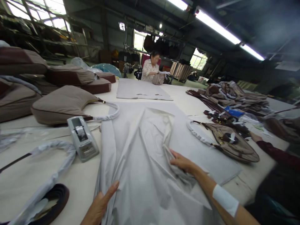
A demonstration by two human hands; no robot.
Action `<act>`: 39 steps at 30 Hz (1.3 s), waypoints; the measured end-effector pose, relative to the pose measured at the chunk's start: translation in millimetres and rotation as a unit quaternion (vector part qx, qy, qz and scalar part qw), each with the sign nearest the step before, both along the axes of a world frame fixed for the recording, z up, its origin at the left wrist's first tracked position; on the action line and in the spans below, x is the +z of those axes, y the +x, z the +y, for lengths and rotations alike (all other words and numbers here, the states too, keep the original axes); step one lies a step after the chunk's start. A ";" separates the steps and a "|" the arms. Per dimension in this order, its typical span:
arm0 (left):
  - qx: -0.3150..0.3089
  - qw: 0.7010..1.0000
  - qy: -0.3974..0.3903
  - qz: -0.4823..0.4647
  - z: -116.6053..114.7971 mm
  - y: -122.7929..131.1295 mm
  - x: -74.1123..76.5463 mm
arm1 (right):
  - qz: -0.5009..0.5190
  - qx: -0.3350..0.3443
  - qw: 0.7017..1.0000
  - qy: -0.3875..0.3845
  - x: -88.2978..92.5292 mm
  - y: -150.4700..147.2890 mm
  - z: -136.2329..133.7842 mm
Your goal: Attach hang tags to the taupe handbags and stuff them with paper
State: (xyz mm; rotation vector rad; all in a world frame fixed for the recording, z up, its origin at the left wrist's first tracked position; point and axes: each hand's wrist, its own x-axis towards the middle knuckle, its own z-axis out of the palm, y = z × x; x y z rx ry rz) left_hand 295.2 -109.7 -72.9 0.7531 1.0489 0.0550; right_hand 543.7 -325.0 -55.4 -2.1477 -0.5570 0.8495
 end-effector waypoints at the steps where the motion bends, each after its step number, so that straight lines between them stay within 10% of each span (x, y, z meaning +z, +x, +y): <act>1: -0.009 1.000 -0.012 -0.015 -6.5 4.0 4.5 | 0.025 0.040 0.999 0.025 -3.3 -27.8 16.1; 4: -0.050 0.994 -0.078 -0.061 -28.7 10.4 12.6 | 0.190 0.211 0.942 0.179 -15.1 -109.2 45.8; 7: -0.076 0.988 -0.102 -0.086 -39.9 2.9 6.3 | 0.334 0.258 0.890 0.175 -25.6 -149.0 41.3; 14: -0.005 0.992 -0.015 -0.125 -51.3 -15.5 0.8 | 0.096 -0.076 0.947 0.298 18.6 -123.4 46.5; 20: 0.041 0.994 0.013 -0.103 -72.6 11.3 19.4 | 0.009 0.453 0.851 0.267 55.2 -181.3 136.9; 24: 0.132 0.983 0.009 -0.124 -46.5 -49.9 -2.7 | -0.248 0.376 0.876 0.171 27.7 -171.0 162.0; 28: 0.196 0.970 0.014 -0.141 -28.2 -112.2 -14.5 | -0.316 0.465 0.818 0.122 -11.9 -137.1 154.9; 39: 0.228 0.969 0.018 -0.099 -29.4 -115.8 11.9 | -0.383 0.566 0.730 0.017 -24.1 -133.7 131.8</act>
